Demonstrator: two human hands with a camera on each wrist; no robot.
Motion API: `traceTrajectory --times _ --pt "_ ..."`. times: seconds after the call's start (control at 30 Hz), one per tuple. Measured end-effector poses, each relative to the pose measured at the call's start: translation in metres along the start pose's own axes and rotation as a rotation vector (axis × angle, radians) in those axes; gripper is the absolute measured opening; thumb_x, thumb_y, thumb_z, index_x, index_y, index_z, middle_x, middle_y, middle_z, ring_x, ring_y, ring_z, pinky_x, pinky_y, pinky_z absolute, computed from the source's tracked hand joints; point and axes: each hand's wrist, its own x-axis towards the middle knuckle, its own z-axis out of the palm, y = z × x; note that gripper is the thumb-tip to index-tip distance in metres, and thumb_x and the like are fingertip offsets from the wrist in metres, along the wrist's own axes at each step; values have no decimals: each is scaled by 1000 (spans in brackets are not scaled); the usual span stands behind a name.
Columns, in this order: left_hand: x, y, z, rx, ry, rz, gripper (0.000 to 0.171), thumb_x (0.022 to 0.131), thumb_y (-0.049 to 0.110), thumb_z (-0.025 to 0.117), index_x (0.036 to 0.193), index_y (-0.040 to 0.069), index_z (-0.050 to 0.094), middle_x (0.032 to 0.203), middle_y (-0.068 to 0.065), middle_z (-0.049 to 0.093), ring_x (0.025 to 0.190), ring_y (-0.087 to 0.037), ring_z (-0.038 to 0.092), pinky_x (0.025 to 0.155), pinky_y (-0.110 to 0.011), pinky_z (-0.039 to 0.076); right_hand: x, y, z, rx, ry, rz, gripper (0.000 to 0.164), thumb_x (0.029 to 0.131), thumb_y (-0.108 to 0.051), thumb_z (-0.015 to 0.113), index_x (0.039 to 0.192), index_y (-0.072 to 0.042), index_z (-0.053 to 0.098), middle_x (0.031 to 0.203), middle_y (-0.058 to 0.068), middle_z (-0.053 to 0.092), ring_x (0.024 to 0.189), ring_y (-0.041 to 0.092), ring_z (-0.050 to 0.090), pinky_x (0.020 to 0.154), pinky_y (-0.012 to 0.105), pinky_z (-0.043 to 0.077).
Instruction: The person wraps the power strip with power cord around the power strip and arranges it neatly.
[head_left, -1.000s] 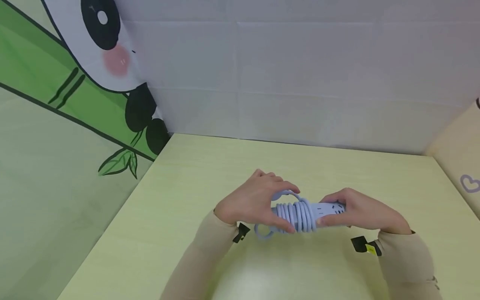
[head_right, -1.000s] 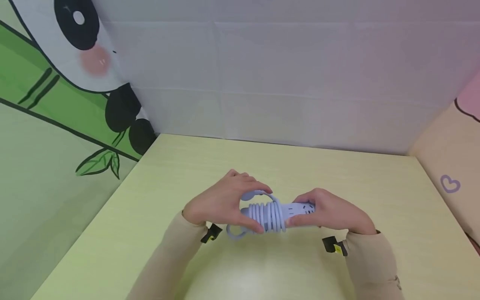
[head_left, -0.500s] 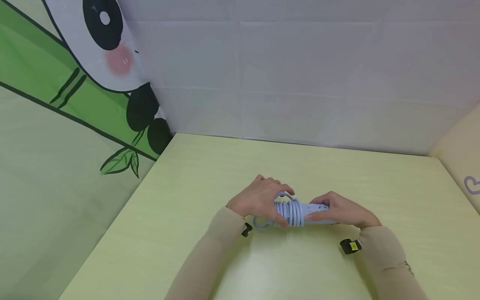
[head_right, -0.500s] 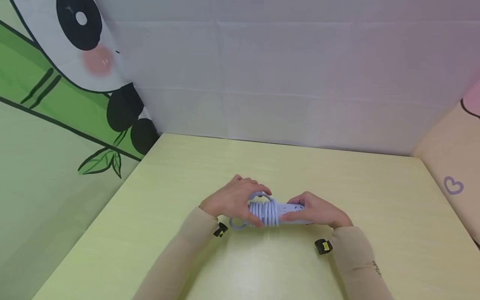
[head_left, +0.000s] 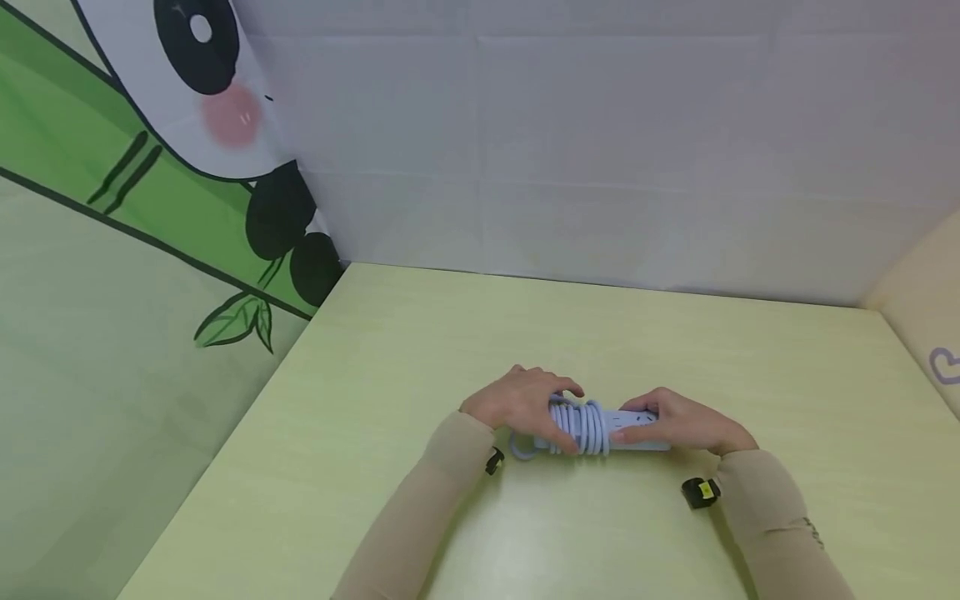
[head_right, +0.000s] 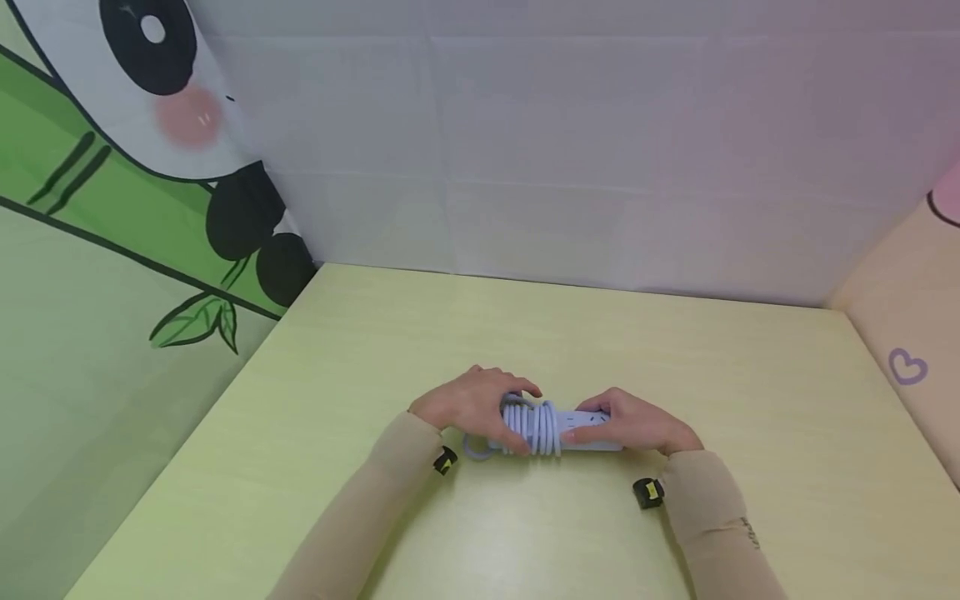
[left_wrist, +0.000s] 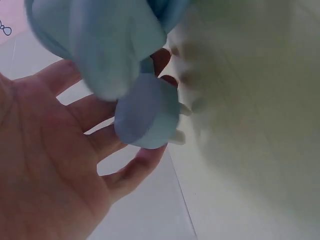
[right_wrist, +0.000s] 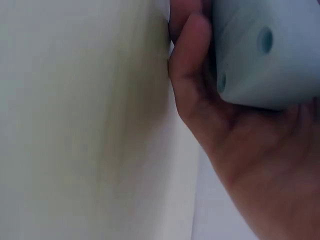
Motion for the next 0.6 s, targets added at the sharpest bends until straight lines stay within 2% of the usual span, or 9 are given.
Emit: traceTrajectory --times 0.13,0.23,0.33,0.43,0.53,0.6 --pt "1 -2 2 12 -5 1 76 74 59 82 140 33 56 112 12 64 102 -10 52 103 -37 39 1 0 0 -22 12 -23 25 92 -36 75 110 -19 75 107 -1 73 98 19 63 85 24 50" --pt "1 -2 4 38 6 13 81 73 61 82 143 33 53 128 9 62 120 -13 50 110 -40 37 0 -1 0 -52 37 -35 28 91 -37 76 112 -19 74 108 -2 73 99 19 63 86 25 50" --pt "0 -1 4 39 27 25 87 71 65 82 146 33 51 145 6 53 139 -17 41 118 -44 31 -2 -1 -2 -97 77 -29 33 89 -41 77 115 -20 73 109 -4 73 99 18 63 84 26 51" --pt "-2 0 2 12 43 43 92 70 68 82 148 33 49 151 6 48 146 -19 35 122 -46 27 -5 -2 -4 -139 98 -7 40 86 -43 80 119 -21 72 112 -3 71 98 18 62 83 26 50" --pt "-4 1 -3 -8 64 79 93 70 70 80 148 33 48 152 7 47 146 -19 35 122 -46 27 -11 -7 -8 -167 98 17 55 82 -45 83 129 -20 66 123 2 67 103 21 60 85 30 49" --pt "-7 2 -7 -19 98 98 91 71 71 79 148 34 48 152 6 47 147 -19 34 121 -46 28 -18 -12 -11 -187 119 26 67 81 -48 83 139 -23 59 138 5 60 117 27 57 94 39 49"
